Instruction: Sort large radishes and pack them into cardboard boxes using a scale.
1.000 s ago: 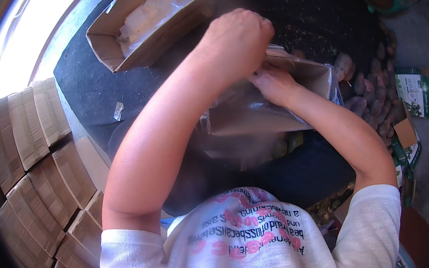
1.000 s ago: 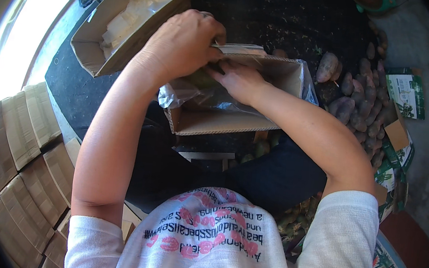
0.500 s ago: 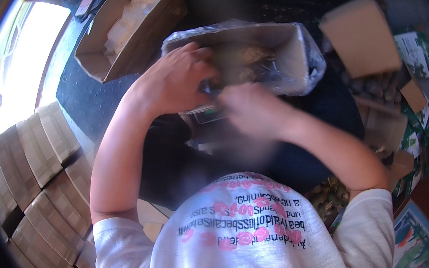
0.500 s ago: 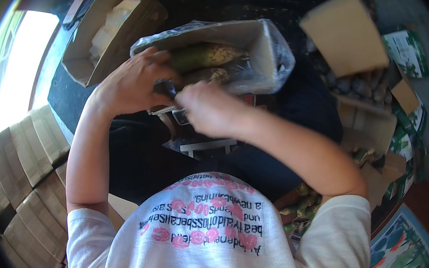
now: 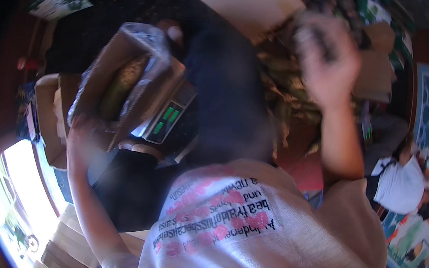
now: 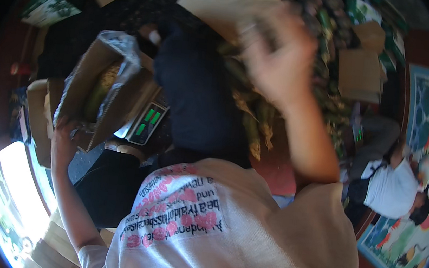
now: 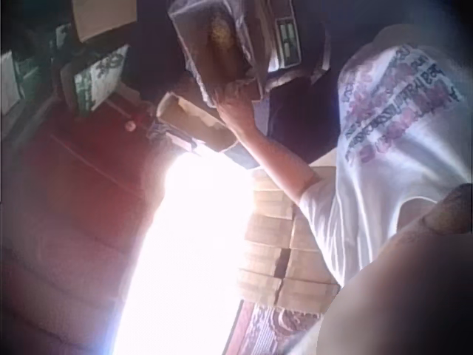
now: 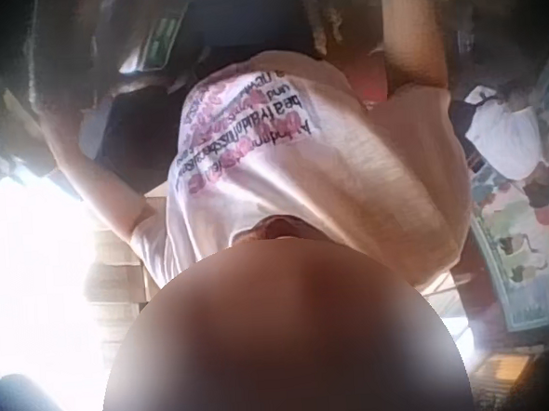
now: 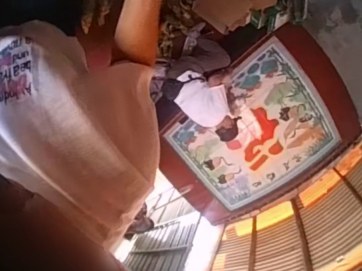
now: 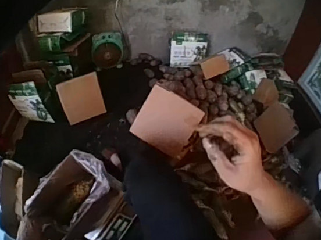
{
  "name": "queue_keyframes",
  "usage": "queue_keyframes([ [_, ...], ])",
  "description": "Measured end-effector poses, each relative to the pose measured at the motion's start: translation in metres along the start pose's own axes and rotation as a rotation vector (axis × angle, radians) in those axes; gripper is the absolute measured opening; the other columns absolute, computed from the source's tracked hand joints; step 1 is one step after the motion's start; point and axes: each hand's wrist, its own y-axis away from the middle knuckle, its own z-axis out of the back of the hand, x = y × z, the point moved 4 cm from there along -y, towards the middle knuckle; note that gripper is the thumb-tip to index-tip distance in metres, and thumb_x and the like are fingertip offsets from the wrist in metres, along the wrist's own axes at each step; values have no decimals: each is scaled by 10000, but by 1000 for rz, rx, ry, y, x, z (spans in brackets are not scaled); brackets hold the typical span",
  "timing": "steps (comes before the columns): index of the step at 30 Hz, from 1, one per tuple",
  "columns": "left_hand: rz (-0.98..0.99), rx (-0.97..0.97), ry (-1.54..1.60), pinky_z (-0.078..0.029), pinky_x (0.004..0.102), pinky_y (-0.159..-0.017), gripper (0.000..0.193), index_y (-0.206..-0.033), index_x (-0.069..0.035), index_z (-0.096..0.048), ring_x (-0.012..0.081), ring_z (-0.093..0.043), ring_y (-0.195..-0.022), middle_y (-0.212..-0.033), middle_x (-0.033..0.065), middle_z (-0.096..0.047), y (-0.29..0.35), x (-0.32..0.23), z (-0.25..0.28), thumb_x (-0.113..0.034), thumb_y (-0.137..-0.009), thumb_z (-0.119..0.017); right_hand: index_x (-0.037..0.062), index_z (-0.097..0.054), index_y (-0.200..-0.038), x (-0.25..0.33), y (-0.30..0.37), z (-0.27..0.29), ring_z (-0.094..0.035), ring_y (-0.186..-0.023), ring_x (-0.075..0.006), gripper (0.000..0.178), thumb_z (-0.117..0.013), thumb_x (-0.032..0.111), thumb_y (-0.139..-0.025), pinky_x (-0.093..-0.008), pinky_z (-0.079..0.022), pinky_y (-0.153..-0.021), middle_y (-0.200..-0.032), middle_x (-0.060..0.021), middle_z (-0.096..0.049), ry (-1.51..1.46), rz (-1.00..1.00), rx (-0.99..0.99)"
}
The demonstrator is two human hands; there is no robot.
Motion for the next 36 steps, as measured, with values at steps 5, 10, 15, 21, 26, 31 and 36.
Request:
queue_keyframes([
  [5,-161,-123,18,-499,452,-928,365,-1142,-11,-650,375,-622,-1058,-1186,218,-623,-2,-7,0,26,-779,-659,-18,-654,-1158,-205,95,138,-645,-1025,-116,217,-607,-3,-946,-265,-511,-905,-1141,-71,-694,-39,-529,-248],
  [10,-145,-20,-11,-509,458,-802,192,-1001,-5,-617,315,-635,-878,-960,148,-652,20,-27,9,-1,-814,-657,28,-708,-1099,-308,262,166,-678,-830,-146,213,-619,32,-905,-299,-539,-742,-900,-94,-729,265,-822,-99],
  [15,68,-21,50,-504,402,-718,123,-872,-13,-605,283,-627,-873,-871,103,-643,49,-29,-7,60,-791,-662,33,-709,-1096,-317,395,112,-716,-898,-323,243,-628,144,-895,-396,-544,-805,-953,-204,-727,290,-1016,109],
  [21,59,-89,69,-485,382,-708,111,-839,-30,-633,246,-606,-851,-865,84,-646,66,-11,-35,46,-783,-692,19,-692,-1095,-305,474,59,-690,-938,-392,276,-629,155,-864,-438,-545,-814,-992,-233,-711,440,-1328,458],
  [26,237,-95,196,-474,365,-724,112,-820,-25,-647,205,-596,-834,-875,63,-659,72,19,-67,9,-763,-738,46,-695,-1080,-242,584,14,-691,-979,-373,302,-646,214,-834,-439,-547,-837,-1023,-208,-715,62,-1300,905],
  [31,320,-170,328,-472,363,-772,125,-848,-17,-655,204,-594,-850,-885,61,-658,65,25,-79,-43,-780,-758,71,-701,-1102,-211,641,20,-682,-1037,-357,321,-659,226,-825,-432,-540,-879,-1074,-191,-714,-54,-1400,1141],
  [36,504,-107,220,-463,396,-863,256,-965,-15,-636,240,-598,-921,-945,77,-649,99,24,-65,-203,-833,-750,68,-713,-1109,-259,651,38,-716,-962,-291,354,-644,302,-851,-436,-549,-853,-1038,-175,-727,57,-1602,796],
])
